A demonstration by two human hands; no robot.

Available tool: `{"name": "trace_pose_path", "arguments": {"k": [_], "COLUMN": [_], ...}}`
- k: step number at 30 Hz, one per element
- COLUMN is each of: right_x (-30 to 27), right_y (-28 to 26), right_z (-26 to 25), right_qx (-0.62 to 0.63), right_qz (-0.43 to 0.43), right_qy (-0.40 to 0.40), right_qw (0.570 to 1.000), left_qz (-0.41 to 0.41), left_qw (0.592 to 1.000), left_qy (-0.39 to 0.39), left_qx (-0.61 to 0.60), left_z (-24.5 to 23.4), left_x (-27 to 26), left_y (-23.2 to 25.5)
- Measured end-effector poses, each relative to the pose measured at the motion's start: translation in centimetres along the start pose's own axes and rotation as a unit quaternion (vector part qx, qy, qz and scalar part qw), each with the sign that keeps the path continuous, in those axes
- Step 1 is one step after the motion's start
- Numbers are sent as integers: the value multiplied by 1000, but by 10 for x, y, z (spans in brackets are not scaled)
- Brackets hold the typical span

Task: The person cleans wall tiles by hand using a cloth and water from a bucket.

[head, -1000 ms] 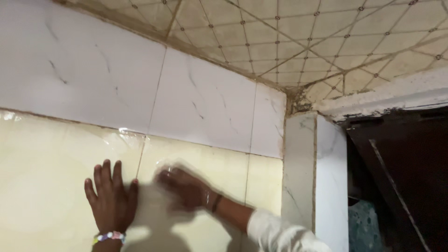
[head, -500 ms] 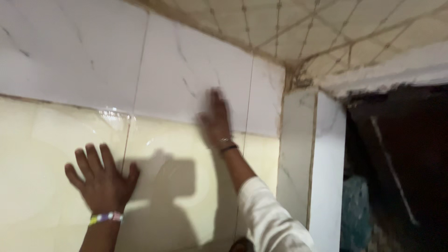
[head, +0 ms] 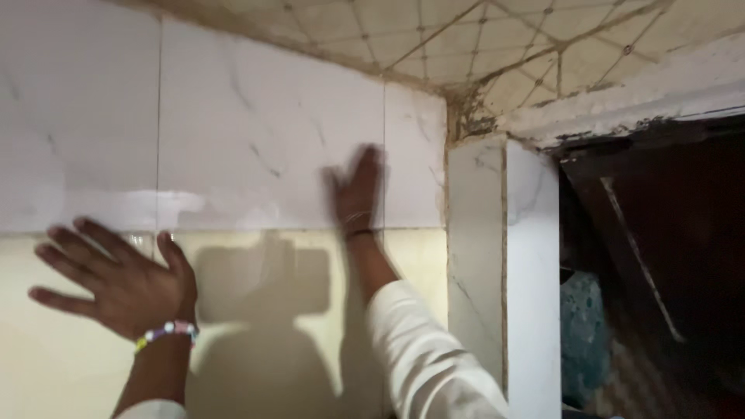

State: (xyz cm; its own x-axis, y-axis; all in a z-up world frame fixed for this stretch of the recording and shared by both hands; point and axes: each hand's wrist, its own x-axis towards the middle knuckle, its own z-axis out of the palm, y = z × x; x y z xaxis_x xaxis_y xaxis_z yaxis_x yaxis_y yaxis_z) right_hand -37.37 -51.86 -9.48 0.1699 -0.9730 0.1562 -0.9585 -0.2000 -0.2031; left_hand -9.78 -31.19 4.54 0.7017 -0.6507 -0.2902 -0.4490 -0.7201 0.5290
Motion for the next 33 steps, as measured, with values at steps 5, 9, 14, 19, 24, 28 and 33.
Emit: {"name": "trace_pose_path", "arguments": {"k": [5, 9, 14, 19, 24, 28, 33], "right_x": [-25, -22, 39, 66, 58, -4, 17], "right_y": [-228, -228, 33, 110, -120, -288, -203], "right_z": [7, 1, -31, -20, 38, 19, 52], "right_qx": [74, 270, 103, -114, 50, 9, 213], "right_qz": [-193, -237, -32, 115, -92, -269, -244], "right_qy": [-117, -94, 48, -13, 30, -143, -7], "right_qw": [971, 928, 993, 987, 994, 953, 946], "left_qz": [1, 10, 17, 18, 63, 81, 56], "left_qw": [1000, 999, 998, 998, 995, 989, 998], "left_qy": [16, 46, 43, 38, 57, 120, -8], "left_qx": [8, 25, 45, 46, 46, 32, 41], "left_z": [6, 14, 17, 17, 23, 31, 9], "left_x": [-2, 2, 3, 9, 4, 5, 33], "left_y": [-2, -5, -6, -2, -12, -24, -62]}}
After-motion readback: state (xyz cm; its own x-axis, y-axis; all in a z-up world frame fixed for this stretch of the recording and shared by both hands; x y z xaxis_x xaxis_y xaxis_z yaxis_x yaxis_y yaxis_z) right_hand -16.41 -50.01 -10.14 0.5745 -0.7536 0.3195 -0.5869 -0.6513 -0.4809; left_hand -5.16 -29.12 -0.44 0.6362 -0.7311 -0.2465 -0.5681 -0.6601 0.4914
